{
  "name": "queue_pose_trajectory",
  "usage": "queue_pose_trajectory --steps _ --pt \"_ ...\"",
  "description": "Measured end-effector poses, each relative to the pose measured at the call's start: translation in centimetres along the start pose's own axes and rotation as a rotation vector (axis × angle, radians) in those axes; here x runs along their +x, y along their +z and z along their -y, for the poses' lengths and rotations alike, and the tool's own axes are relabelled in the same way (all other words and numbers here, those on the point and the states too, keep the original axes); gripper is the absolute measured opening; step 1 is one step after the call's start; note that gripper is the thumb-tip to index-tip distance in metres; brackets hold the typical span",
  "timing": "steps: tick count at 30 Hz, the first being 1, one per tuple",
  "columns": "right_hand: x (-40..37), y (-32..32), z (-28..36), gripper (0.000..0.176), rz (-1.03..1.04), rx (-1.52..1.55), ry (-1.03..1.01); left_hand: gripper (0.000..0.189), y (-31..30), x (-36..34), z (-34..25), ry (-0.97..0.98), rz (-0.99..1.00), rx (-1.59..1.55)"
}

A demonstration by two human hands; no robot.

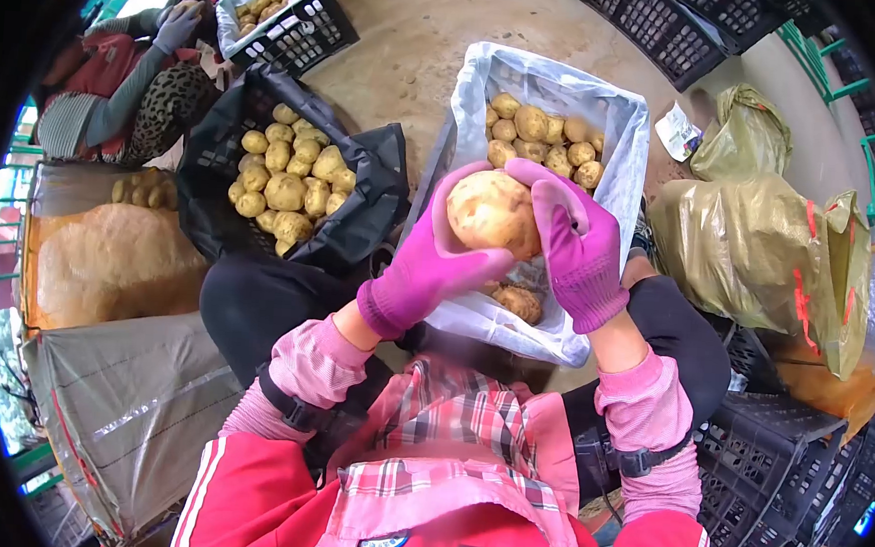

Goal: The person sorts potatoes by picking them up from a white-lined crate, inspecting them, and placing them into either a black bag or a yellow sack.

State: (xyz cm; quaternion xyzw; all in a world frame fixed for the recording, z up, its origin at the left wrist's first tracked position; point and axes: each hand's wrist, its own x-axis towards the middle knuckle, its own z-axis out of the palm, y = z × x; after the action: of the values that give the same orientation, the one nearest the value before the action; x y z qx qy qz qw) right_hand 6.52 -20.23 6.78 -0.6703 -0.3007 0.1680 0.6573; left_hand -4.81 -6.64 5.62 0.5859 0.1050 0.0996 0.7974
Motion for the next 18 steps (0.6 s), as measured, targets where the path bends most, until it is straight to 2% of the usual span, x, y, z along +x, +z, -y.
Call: queue_pose_trajectory --steps 1,2,3,6,7,8,9,12,13,15,16,17,18 --pt "0.3 -0.2 -0.5 0.036 -0.012 -0.075 -0.042 0.074 0.0 -0.2 -0.6 -0.074 0.018 -0.036" --pt "0.4 -0.2 -0.8 0.036 -0.022 -0.149 -0.084 0.068 0.2 0.0 -0.8 -0.119 0.011 -0.123" --pt "0.5 0.0 -0.9 0.038 -0.018 -0.134 -0.084 0.064 0.4 0.5 -0.8 -0.162 0.003 -0.208" --pt "0.9 1.0 -1.1 0.043 0.017 -0.171 -0.147 0.059 -0.7 1.4 1.3 -0.115 -0.058 -0.121" --pt "1.0 1.5 -0.9 0.046 0.042 -0.238 -0.208 0.072 -0.5 1.3 1.8 -0.13 -0.076 -0.281" --pt "1.1 1.8 -0.8 0.048 0.063 -0.303 -0.267 0.076 -0.5 1.1 2.0 -0.164 -0.076 -0.435" --pt "1.1 1.7 -0.8 0.048 0.114 -0.325 -0.205 0.079 -0.3 0.8 1.9 -0.2 -0.082 -0.588" --pt "1.1 2.2 -0.4 0.041 0.085 -0.4 -0.285 0.059 0.2 0.4 0.5 -0.334 -0.04 -1.035" --pt "1.2 2.3 -0.5 0.033 0.013 -0.216 -0.218 0.058 0.5 0.4 0.3 -0.303 -0.069 -0.93" --pt "1.5 2.3 -0.4 0.029 -0.052 -0.033 -0.05 0.06 1.0 0.4 0.1 -0.246 -0.125 -0.718" --pt "1.6 2.0 -0.4 0.028 -0.083 0.055 0.034 0.059 1.0 0.3 0.1 -0.239 -0.122 -0.732" --pt "1.9 0.9 -0.6 0.034 -0.041 0.08 0.129 0.059 0.9 0.2 0.1 -0.228 -0.119 -0.747" --pt "1.8 1.0 -0.8 0.038 -0.032 0.06 0.068 0.058 0.7 0.2 0.1 -0.217 -0.117 -0.761"
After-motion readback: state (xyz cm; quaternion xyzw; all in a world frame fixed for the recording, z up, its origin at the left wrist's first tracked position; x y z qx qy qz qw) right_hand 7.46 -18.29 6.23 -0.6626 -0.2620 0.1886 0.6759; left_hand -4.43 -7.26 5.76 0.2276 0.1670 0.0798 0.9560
